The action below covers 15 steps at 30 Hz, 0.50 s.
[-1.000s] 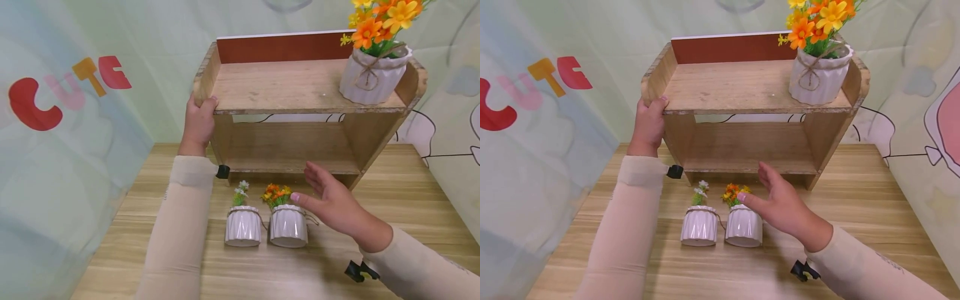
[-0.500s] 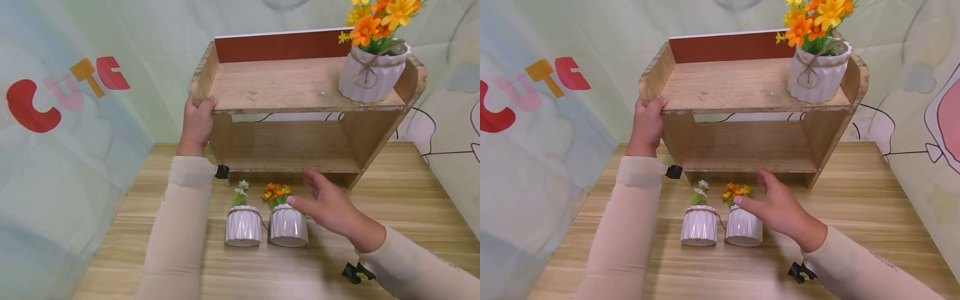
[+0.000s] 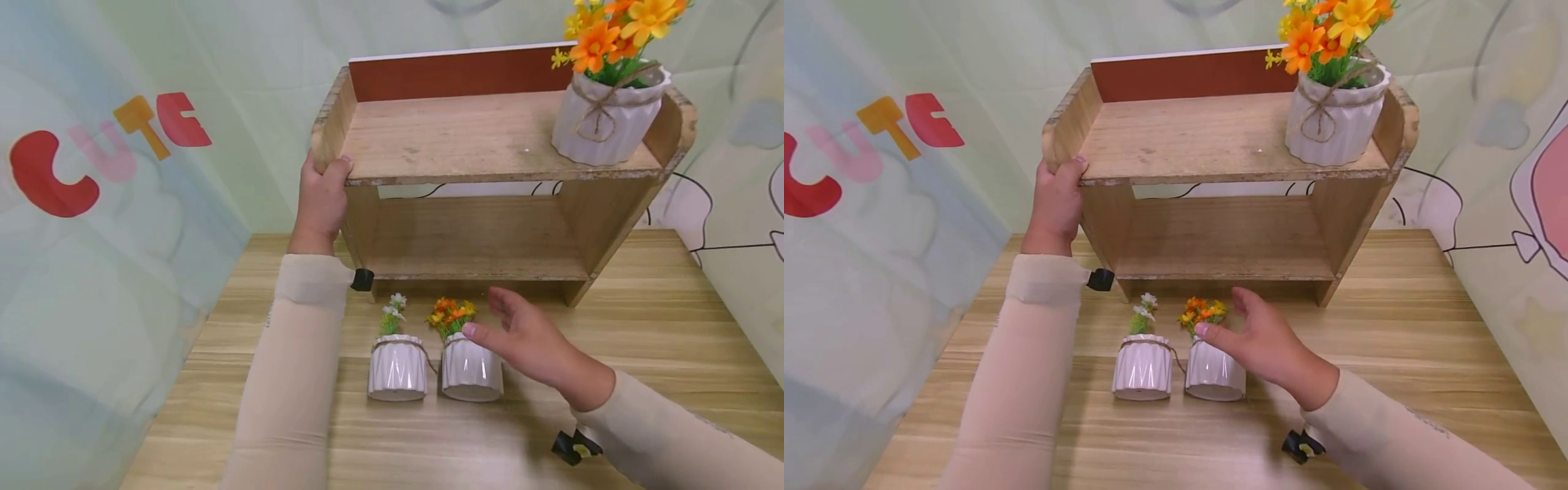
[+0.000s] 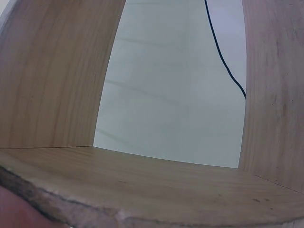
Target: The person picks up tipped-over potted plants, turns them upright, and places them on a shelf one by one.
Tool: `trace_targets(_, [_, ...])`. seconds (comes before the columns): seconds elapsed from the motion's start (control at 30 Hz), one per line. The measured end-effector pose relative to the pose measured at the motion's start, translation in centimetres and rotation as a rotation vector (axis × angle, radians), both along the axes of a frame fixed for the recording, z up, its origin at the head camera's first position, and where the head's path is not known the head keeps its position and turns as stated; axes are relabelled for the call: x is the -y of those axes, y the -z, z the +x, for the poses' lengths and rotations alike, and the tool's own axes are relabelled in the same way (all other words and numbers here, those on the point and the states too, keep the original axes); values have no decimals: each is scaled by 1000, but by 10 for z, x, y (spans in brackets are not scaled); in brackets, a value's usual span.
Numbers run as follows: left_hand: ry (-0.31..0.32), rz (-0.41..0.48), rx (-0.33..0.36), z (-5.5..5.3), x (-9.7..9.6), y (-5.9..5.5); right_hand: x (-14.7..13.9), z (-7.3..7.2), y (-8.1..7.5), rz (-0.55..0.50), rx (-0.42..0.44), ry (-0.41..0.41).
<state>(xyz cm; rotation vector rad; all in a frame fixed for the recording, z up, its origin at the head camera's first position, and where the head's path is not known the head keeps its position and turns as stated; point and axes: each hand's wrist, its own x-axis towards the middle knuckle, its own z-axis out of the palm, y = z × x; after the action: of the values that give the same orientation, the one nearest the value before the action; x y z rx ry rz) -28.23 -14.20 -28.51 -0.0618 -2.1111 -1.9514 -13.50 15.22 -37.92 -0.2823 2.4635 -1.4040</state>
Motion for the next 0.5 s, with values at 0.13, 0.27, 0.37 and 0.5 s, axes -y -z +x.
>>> trace_targets(0.13, [0, -17, 9, 1, 0, 0, 3, 0, 3, 7, 1, 1])
trace_targets(0.27, [-7, -40, 29, 2, -1, -1, 5, 0, 9, 15, 7, 1])
trace_targets(0.37, [-9, -47, 25, 2, -1, -1, 7, 0, 14, 19, 23, 0])
trace_targets(0.5, [-8, -53, 31, 2, -1, -1, 9, -1, 19, 11, 61, 0])
